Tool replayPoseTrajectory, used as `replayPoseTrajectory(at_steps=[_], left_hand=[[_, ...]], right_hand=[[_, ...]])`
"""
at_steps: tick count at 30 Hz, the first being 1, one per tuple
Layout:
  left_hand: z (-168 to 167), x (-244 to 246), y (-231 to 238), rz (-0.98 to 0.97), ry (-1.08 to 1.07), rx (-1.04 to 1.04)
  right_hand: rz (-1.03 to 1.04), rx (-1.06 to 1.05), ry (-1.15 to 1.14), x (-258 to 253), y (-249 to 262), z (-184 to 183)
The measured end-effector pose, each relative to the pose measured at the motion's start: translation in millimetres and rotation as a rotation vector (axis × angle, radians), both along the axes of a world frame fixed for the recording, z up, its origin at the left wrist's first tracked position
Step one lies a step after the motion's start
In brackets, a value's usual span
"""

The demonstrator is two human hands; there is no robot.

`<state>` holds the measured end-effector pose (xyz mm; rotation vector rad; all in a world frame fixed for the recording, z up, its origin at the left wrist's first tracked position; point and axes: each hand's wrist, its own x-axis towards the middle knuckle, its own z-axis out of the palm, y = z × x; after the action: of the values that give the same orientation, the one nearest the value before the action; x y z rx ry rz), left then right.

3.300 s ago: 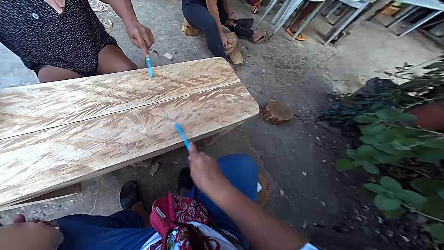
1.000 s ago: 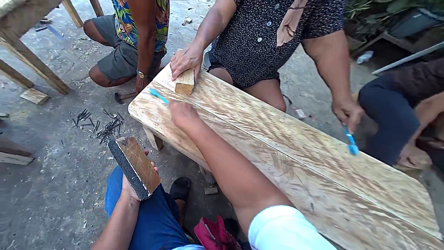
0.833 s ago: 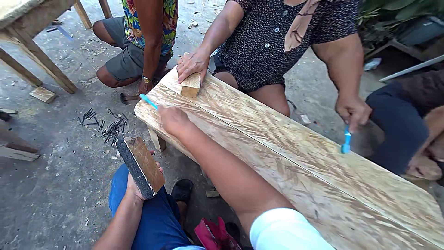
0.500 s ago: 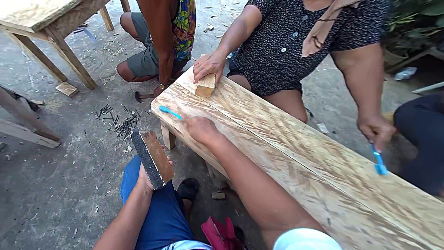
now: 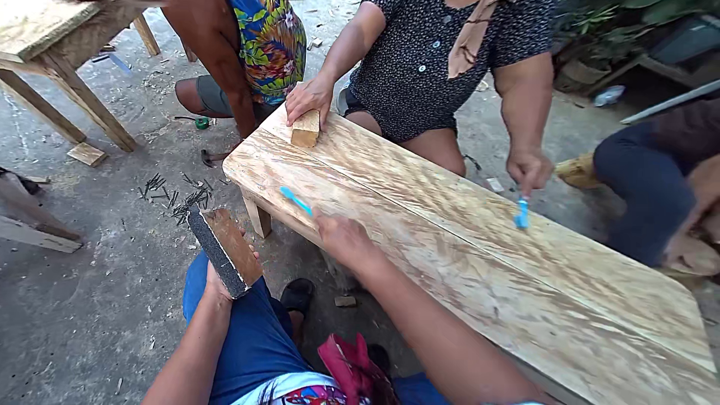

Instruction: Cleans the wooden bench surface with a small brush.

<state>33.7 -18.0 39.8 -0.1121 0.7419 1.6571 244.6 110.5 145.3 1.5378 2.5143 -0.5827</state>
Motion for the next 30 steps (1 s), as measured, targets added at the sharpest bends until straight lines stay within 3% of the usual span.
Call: replayPoseTrajectory(at_steps=[2,5,10,14,18,22,27,30], left_hand=[[0.6,-0.5,-0.2,-0.006,0.003,-0.009],[0.4,3.1,-3.6,-0.025,0.018,0.005],[-2.7,3.0,-0.2,-0.016,0.086,0.022],[-4.0,3.8,0.3,-0.042,0.11,0.018],[-6.6,5.5,3.7,-0.052,0.137,0.045],[-6.9,7.9,4.7,-0.075,0.143,0.059],[-5.9,13.7,8.7,-0.078,0.184,0.052],[-4.7,15.4,7.3,-0.099,0.173,0.061]], right_hand=[[-0.034,0.019,-0.003,20.5,1.4,-2.6],[-0.346,0.059,-0.032,52.6,22.2,-2.8],[-0.13,0.024,0.041,61.2,-44.2,-3.3],[-0.474,-0.008,-0.017,109.9,-46.2,-2.2],[-0.285,0.019,0.089,100.2,-101.1,-14.5],[-0.489,0.07,0.052,136.8,-99.4,-10.5],[-0.322,-0.036,0.104,111.9,-129.1,-14.4],[-0.497,0.077,0.126,140.9,-120.6,-20.5]])
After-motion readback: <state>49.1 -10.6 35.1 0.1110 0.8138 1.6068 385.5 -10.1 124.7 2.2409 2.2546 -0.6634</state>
